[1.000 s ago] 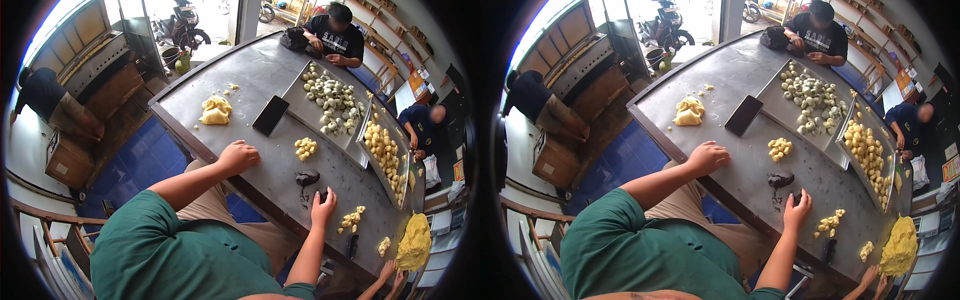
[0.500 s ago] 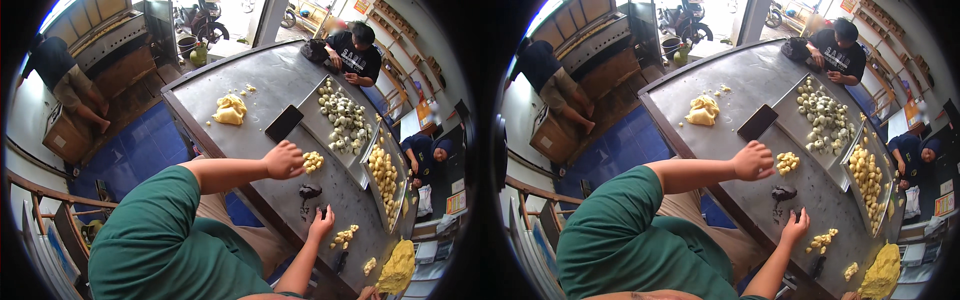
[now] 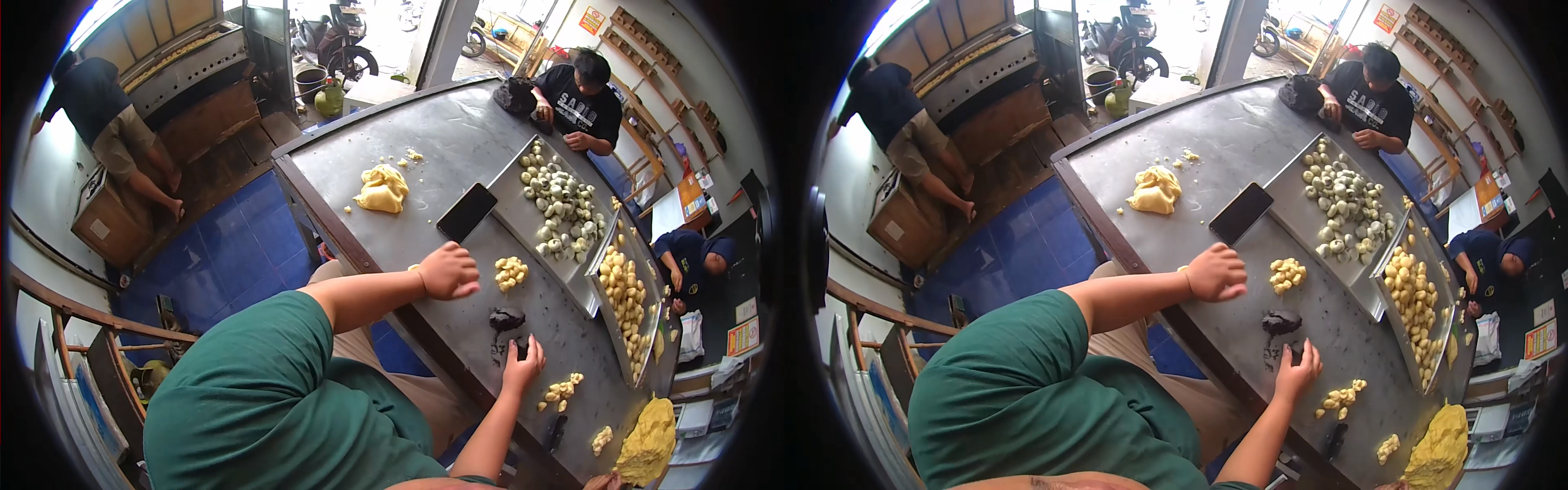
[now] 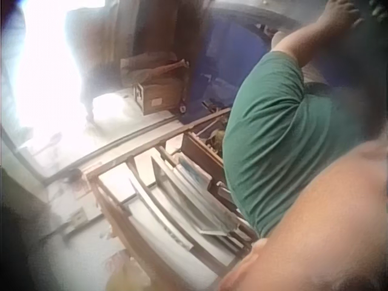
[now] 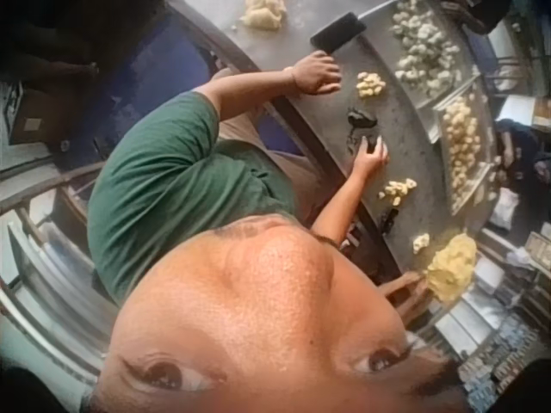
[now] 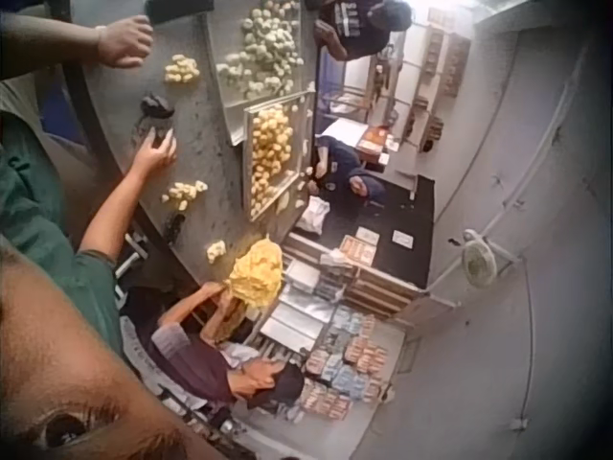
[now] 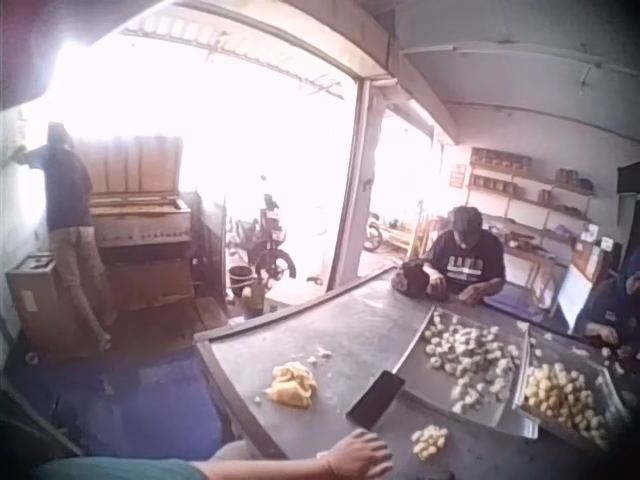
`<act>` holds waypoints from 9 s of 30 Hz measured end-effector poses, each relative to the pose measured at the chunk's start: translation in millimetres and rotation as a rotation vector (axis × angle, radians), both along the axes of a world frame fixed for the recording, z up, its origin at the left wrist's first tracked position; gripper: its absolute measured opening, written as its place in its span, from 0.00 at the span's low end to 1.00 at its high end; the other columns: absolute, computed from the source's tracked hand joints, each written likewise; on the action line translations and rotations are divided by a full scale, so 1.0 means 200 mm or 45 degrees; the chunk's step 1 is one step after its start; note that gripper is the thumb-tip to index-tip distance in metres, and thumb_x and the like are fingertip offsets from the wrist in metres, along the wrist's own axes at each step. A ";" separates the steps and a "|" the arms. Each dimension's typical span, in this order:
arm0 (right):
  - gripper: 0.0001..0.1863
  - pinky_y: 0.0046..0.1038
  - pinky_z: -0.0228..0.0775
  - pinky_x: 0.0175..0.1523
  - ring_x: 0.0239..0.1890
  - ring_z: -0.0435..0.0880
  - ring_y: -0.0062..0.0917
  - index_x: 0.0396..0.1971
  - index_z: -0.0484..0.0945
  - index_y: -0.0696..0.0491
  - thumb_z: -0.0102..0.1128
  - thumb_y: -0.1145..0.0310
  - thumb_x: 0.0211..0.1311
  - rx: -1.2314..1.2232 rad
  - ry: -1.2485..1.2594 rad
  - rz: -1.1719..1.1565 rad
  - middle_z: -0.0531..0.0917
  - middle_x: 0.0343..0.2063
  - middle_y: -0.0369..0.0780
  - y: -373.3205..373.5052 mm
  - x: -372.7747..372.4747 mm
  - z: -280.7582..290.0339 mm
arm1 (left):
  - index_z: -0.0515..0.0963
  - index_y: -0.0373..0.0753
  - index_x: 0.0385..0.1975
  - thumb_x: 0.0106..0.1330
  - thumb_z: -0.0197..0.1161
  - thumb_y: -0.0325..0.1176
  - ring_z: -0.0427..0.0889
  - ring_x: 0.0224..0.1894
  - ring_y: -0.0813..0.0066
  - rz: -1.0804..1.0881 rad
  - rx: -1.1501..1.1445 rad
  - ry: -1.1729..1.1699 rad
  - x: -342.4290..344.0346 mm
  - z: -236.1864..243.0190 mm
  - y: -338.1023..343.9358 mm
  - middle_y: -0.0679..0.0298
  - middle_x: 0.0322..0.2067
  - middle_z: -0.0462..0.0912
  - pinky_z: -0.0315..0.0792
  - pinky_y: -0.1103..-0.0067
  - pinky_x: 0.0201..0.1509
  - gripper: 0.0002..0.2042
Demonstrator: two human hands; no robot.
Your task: The person prepares pieces of dough by hand, picking up small portions, rolling them, and filling them with a dark paste on a metal table before placing them onto a tray.
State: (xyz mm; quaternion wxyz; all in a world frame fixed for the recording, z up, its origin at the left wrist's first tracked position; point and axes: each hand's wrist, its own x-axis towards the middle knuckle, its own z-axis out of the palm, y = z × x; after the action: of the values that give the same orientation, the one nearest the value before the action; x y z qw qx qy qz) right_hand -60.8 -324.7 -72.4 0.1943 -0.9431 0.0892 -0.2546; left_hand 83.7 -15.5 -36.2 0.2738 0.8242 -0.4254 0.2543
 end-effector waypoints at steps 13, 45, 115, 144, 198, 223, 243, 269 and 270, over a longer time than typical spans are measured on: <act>0.26 0.45 0.69 0.61 0.58 0.76 0.48 0.60 0.77 0.57 0.64 0.62 0.65 -0.272 -0.099 0.196 0.79 0.59 0.48 -0.02 0.00 0.01 | 0.80 0.40 0.33 0.68 0.63 0.43 0.81 0.50 0.59 0.452 0.101 0.524 -0.20 -0.06 0.38 0.63 0.41 0.84 0.69 0.61 0.64 0.11; 0.11 0.44 0.65 0.62 0.53 0.78 0.37 0.40 0.88 0.48 0.67 0.72 0.56 -0.188 -0.067 0.684 0.85 0.42 0.35 0.72 -0.28 0.45 | 0.82 0.39 0.44 0.52 0.77 0.35 0.85 0.41 0.49 -0.326 -0.057 1.206 -0.55 0.21 0.06 0.51 0.36 0.86 0.78 0.64 0.45 0.19; 0.17 0.24 0.78 0.50 0.44 0.83 0.22 0.56 0.74 0.60 0.61 0.76 0.70 2.226 -0.102 0.378 0.81 0.48 0.41 0.85 -0.12 0.26 | 0.35 0.45 0.80 0.83 0.39 0.51 0.67 0.71 0.58 -0.629 -0.881 1.205 -0.48 0.24 -0.15 0.50 0.66 0.73 0.52 0.64 0.77 0.34; 0.14 0.36 0.76 0.50 0.44 0.85 0.43 0.46 0.82 0.54 0.67 0.65 0.64 0.494 -0.228 0.003 0.86 0.40 0.46 0.17 0.12 0.10 | 0.81 0.48 0.51 0.69 0.63 0.41 0.76 0.60 0.61 0.354 0.161 0.381 -0.29 0.15 0.03 0.63 0.55 0.81 0.64 0.63 0.65 0.13; 0.14 0.39 0.77 0.52 0.47 0.84 0.43 0.45 0.81 0.54 0.65 0.64 0.62 0.363 -0.121 -0.061 0.86 0.42 0.45 0.21 0.13 0.08 | 0.86 0.49 0.46 0.66 0.61 0.36 0.84 0.43 0.54 0.217 0.464 0.554 -0.09 0.16 0.03 0.57 0.41 0.83 0.78 0.65 0.49 0.12; 0.12 0.39 0.77 0.55 0.49 0.85 0.43 0.46 0.84 0.57 0.63 0.68 0.66 0.174 -0.329 0.026 0.87 0.45 0.48 0.12 0.29 0.10 | 0.82 0.44 0.42 0.60 0.71 0.40 0.81 0.51 0.60 0.272 0.183 0.498 -0.29 0.12 0.09 0.63 0.41 0.86 0.64 0.65 0.64 0.13; 0.19 0.40 0.77 0.58 0.54 0.83 0.44 0.56 0.78 0.57 0.61 0.72 0.66 0.276 -0.029 0.255 0.82 0.55 0.50 0.23 0.20 0.12 | 0.82 0.46 0.45 0.68 0.63 0.36 0.82 0.56 0.64 0.206 0.166 0.452 -0.26 0.03 0.11 0.63 0.44 0.88 0.59 0.61 0.73 0.09; 0.14 0.38 0.75 0.59 0.54 0.81 0.39 0.48 0.83 0.54 0.51 0.72 0.67 -0.330 -0.157 0.014 0.84 0.48 0.42 0.26 0.12 0.08 | 0.84 0.47 0.46 0.65 0.65 0.39 0.78 0.58 0.61 0.165 0.257 0.493 -0.28 0.08 0.10 0.64 0.51 0.84 0.64 0.62 0.68 0.12; 0.13 0.39 0.76 0.57 0.51 0.82 0.40 0.45 0.83 0.55 0.51 0.73 0.67 -0.327 -0.212 -0.028 0.84 0.43 0.44 0.27 0.09 0.03 | 0.84 0.47 0.45 0.66 0.65 0.38 0.78 0.57 0.62 0.140 0.257 0.495 -0.28 0.10 0.09 0.65 0.50 0.85 0.64 0.63 0.67 0.10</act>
State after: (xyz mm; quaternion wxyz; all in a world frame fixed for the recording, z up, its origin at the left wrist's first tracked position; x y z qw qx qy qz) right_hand -42.7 -270.9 -66.6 0.0758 -0.9348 0.0499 -0.3434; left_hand 28.0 1.7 -15.7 0.2525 0.9029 -0.3425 0.0612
